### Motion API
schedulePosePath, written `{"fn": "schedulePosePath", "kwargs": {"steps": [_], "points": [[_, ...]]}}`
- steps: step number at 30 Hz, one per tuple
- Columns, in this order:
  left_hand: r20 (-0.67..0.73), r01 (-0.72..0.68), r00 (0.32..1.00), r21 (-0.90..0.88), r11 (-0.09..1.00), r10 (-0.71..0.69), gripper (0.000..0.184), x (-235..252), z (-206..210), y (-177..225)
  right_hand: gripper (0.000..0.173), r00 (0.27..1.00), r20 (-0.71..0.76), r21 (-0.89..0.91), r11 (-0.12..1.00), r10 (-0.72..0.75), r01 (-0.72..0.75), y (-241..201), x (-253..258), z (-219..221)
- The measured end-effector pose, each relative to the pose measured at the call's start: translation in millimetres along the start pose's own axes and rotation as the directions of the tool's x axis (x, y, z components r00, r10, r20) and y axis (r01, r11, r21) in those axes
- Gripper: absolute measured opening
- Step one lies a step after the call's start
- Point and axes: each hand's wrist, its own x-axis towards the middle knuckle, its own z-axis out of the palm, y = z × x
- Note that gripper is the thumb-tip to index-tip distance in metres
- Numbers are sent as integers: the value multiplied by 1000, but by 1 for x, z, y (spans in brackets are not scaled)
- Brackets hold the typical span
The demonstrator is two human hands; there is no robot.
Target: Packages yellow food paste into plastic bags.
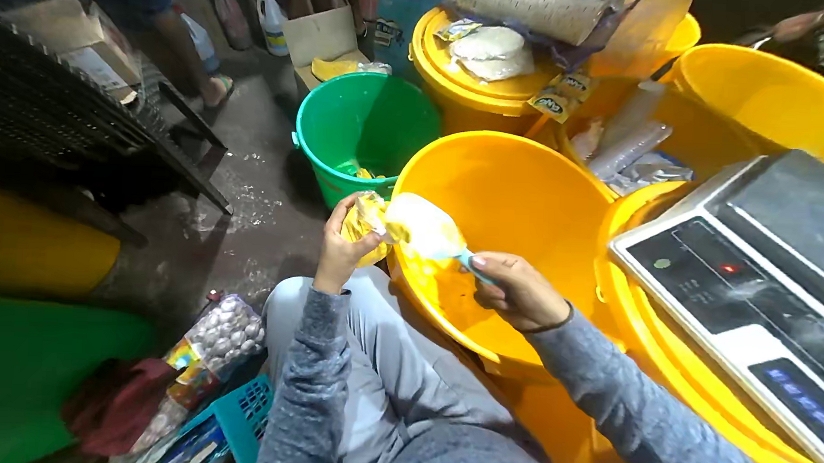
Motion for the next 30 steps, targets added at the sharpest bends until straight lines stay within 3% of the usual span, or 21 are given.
{"fn": "schedulePosePath", "kwargs": {"steps": [2, 5, 8, 11, 13, 16, 20, 21, 23, 25, 27, 29, 30], "points": [[46, -3, 999, 2, 1000, 3, 74, 1, -3, -1, 24, 996, 59, 116, 991, 64, -70, -8, 3, -9], [88, 23, 996, -71, 997, -17, 80, 0, -4, -1, 20, 985, -65, -177, 973, -159, 145, -20, 10, -16], [113, 41, 993, -140, 989, -26, 83, 1, -3, -1, 15, 896, -66, -535, 773, -440, 340, -12, 17, -10], [93, 54, 995, -139, 989, -41, 80, 3, -1, -3, 20, 823, 16, -686, 593, -568, 422, 8, 18, 1], [78, 69, 995, -107, 992, -60, 76, 3, -3, -3, 19, 859, 11, -594, 688, -512, 418, 16, 19, 3], [91, 79, 993, -67, 995, -73, 76, 4, -7, -1, 19, 964, 37, -254, 930, -265, 265, 21, 21, 0], [121, 51, 992, -48, 998, -45, 73, 3, -11, 1, 24, 990, 138, 57, 998, 22, -30, 2, 24, -19], [126, 38, 991, -35, 999, -33, 71, 1, -14, 0, 25, 989, 141, 37, 999, 32, -38, -12, 25, -31], [118, 17, 993, -19, 1000, -15, 67, -5, -22, 1, 26, 990, 144, -203, 979, -1, 30, -47, 28, -64], [78, -4, 997, -65, 998, 9, 66, -6, -30, 3, 25, 998, 66, -570, 821, 21, 21, -74, 38, -83], [-3, -4, 1000, -103, 995, 3, 60, -8, -34, 7, 23, 972, -110, -887, 421, 210, -191, -70, 69, -80], [-64, 10, 998, -135, 991, -19, 60, -11, -38, 8, 32, 870, -270, -944, 66, 412, -324, -10, 120, -80], [-86, 9, 996, -166, 986, -24, 60, -11, -39, 8, 38, 848, -292, -947, -13, 442, -320, 38, 141, -88]]}}
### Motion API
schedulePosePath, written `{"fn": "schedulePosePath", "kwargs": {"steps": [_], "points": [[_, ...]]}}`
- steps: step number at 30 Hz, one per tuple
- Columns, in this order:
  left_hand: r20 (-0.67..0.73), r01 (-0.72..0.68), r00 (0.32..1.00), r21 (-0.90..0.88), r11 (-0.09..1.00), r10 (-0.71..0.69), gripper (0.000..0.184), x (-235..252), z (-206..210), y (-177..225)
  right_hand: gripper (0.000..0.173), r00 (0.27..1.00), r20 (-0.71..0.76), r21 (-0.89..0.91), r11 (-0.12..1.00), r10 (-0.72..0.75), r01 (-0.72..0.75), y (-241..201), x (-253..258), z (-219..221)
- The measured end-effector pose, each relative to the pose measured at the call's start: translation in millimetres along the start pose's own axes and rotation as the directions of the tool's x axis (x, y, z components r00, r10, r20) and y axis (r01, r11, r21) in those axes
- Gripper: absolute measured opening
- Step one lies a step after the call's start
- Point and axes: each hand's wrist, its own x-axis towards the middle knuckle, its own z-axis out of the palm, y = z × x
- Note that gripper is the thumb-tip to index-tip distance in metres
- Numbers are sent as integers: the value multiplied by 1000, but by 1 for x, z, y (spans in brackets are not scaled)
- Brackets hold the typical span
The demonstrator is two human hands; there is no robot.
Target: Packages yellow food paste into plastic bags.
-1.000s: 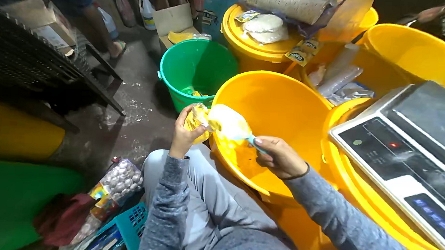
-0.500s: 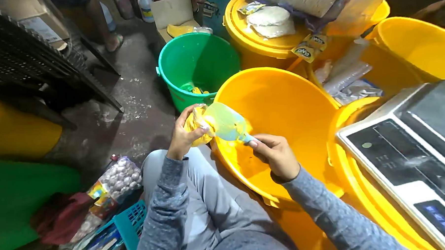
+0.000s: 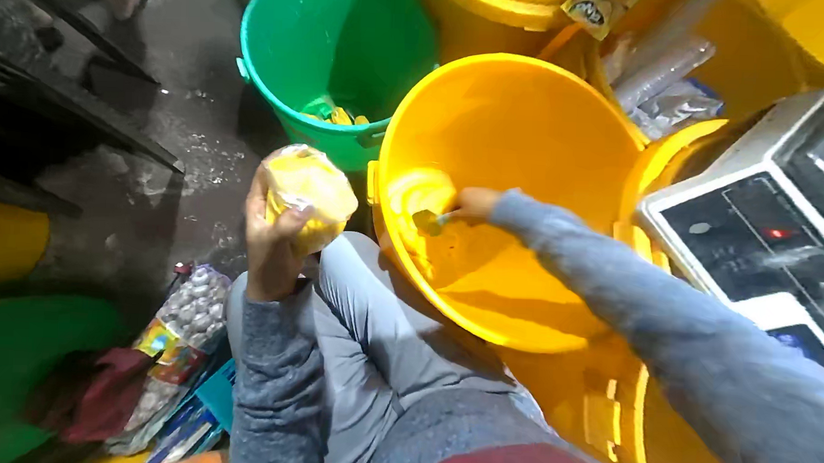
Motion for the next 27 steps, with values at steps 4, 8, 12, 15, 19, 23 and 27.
{"fn": "schedulePosePath", "kwargs": {"steps": [4, 8, 12, 15, 19, 23, 27], "points": [[-157, 25, 987, -74, 997, -36, 47, -1, 4, 5, 40, 971, 227, -154, 987, 73, -38, -2, 110, 105], [-200, 12, 979, -111, 994, -34, 36, 5, 1, 5, 42, 959, 276, -156, 987, 72, -29, 0, 139, 151], [-219, 46, 971, -207, 977, -92, 35, 15, 10, 4, 69, 983, 144, 2, 994, 109, -111, 19, 177, 125], [-271, 124, 949, -159, 979, -164, 39, 18, 22, 1, 47, 926, -374, 379, 920, 56, 98, 6, 131, 39], [-273, 89, 951, -200, 976, -142, 37, 6, 53, -4, 33, 711, -679, 454, 655, -184, 603, -62, -35, -32], [-252, 32, 964, -233, 972, -92, 57, -25, 108, -9, 88, 706, -581, 653, 286, -405, 701, -100, -141, 35], [149, -141, 977, -84, 986, 153, 112, -67, 158, -16, 92, 674, -739, 674, 18, 23, 739, -89, -180, 76]]}}
